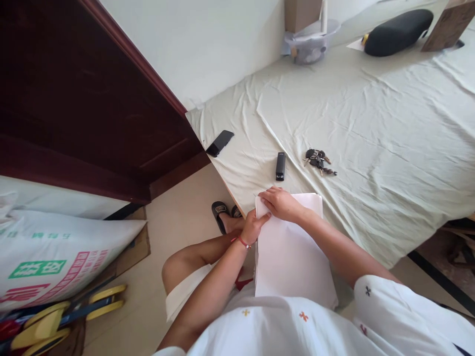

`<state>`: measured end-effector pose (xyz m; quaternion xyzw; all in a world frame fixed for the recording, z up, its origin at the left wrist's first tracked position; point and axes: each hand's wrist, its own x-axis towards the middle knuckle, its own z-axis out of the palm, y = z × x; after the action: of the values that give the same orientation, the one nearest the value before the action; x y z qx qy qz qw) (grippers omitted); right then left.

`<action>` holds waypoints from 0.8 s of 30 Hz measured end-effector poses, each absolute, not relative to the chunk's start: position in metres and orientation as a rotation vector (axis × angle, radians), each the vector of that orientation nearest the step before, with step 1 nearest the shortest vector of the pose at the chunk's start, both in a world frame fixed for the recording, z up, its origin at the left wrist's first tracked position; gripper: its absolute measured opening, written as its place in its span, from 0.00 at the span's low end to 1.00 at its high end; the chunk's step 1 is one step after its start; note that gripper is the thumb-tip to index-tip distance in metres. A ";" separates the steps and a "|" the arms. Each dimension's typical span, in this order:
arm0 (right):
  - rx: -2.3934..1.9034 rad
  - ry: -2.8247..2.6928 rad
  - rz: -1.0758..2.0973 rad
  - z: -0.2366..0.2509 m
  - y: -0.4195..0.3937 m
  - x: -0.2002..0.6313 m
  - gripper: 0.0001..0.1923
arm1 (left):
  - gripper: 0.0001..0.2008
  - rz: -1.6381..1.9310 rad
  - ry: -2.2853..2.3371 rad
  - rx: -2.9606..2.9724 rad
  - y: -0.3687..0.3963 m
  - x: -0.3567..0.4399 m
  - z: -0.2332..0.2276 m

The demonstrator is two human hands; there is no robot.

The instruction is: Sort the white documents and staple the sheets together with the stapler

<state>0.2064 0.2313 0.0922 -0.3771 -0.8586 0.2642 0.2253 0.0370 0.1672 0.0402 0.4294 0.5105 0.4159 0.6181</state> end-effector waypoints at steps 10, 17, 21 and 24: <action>-1.076 -2.442 0.720 0.099 0.221 0.211 0.17 | 0.21 0.940 1.191 1.097 0.158 0.034 0.042; -1.099 -2.319 0.580 0.112 0.218 0.226 0.16 | 0.31 0.864 1.085 0.823 0.155 0.031 0.054; -1.313 -2.002 0.411 0.109 0.214 0.259 0.18 | 0.30 1.017 1.011 0.671 0.150 0.022 0.068; -1.435 -1.675 0.625 0.097 0.199 0.284 0.32 | 0.30 1.114 1.050 0.589 0.149 0.017 0.072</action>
<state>0.2841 0.1995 0.0966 -0.5702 -0.6659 0.2485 0.4118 0.0174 0.1494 0.0720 0.2625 0.4679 0.4965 0.6824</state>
